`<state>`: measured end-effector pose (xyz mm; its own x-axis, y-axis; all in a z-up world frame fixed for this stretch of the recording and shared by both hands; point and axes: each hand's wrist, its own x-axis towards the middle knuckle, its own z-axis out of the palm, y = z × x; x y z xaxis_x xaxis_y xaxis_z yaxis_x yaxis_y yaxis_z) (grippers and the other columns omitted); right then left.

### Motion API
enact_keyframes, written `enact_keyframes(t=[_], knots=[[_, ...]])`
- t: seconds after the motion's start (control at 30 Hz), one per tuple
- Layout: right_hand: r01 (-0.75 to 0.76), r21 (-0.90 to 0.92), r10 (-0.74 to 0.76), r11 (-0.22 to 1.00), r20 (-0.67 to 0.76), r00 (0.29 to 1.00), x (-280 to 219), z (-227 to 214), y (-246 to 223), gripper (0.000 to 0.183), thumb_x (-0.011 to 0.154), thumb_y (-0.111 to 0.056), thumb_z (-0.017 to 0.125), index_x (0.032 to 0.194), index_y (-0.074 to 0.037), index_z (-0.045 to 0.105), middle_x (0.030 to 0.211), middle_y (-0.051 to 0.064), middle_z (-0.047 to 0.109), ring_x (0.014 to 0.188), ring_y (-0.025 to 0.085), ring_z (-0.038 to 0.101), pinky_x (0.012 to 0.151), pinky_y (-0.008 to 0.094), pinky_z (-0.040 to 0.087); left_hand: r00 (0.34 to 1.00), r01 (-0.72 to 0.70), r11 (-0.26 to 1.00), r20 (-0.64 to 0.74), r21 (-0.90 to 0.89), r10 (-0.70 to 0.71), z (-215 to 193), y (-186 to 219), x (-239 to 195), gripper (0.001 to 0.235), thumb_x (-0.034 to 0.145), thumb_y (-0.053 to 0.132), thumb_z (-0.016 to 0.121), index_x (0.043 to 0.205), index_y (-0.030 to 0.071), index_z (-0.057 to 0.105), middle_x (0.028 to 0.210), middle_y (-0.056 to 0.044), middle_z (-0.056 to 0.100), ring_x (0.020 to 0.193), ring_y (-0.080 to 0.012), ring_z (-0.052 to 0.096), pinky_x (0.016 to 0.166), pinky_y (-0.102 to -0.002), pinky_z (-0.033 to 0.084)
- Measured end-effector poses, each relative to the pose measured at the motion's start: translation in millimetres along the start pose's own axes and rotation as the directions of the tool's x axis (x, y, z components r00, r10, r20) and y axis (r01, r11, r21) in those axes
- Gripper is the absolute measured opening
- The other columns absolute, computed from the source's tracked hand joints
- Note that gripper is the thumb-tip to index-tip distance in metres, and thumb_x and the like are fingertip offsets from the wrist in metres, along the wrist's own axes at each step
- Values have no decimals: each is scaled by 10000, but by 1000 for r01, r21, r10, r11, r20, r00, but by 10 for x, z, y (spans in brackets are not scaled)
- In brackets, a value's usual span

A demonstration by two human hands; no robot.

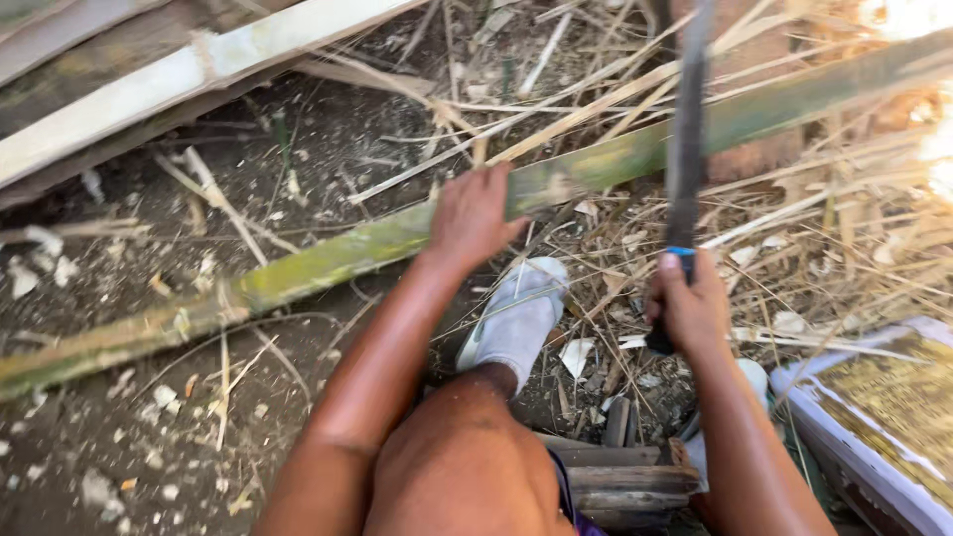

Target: The person uses a machete to split a long bamboo pole into thinner strips. They hold the bamboo with one hand and repeatedly strike it with the machete to separate the layers.

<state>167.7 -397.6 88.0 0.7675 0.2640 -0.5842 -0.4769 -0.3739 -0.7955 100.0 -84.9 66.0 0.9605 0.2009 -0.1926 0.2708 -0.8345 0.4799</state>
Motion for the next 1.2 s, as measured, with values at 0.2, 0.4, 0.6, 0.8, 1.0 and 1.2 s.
enact_keyframes(t=[0.2,0.4,0.6,0.8,1.0,1.2], knots=[[-111,-4,111,994,61,992,113,-181,-165,252,1049,-320,527,1146,-87,520,680,31,528,508,134,503,458,312,448,989,95,974,93,206,-117,-642,-77,-344,1014,573,451,934,1361,-15,498,1229,-233,665,1103,-381,665,880,-562,506],[-19,363,92,932,-185,978,456,-743,-441,290,1120,-382,506,1106,-93,513,731,-12,500,544,95,476,487,293,453,975,219,941,-23,259,-220,-558,-494,-709,402,755,322,866,908,71,592,866,-142,725,770,-297,727,715,-431,582],[-211,-164,225,964,72,972,418,-453,-433,273,1028,-338,528,985,-81,448,683,41,512,496,155,484,449,347,450,984,179,940,-51,290,-171,-524,-531,-731,412,684,299,868,882,81,579,833,-116,717,737,-271,721,678,-406,583],[-169,64,164,984,74,984,444,-370,-305,290,1052,-371,533,1014,-96,447,678,21,486,500,137,475,450,335,463,983,180,942,-85,283,-163,-545,-522,-729,417,673,291,871,877,74,579,838,-131,717,754,-323,725,702,-449,582],[-121,216,139,969,-73,988,659,-562,-351,296,1083,-414,544,1054,-134,453,700,-2,469,525,130,448,458,329,418,979,203,938,-80,280,-188,-603,-452,-748,403,667,298,856,877,74,595,838,-156,715,762,-350,724,711,-470,582],[233,-571,-18,787,357,934,382,-33,-256,336,1013,-437,564,962,-104,570,673,38,600,577,145,589,554,334,503,983,125,966,-160,226,-90,-599,-431,-748,473,614,322,878,905,63,610,823,-162,708,737,-353,715,665,-462,579]])
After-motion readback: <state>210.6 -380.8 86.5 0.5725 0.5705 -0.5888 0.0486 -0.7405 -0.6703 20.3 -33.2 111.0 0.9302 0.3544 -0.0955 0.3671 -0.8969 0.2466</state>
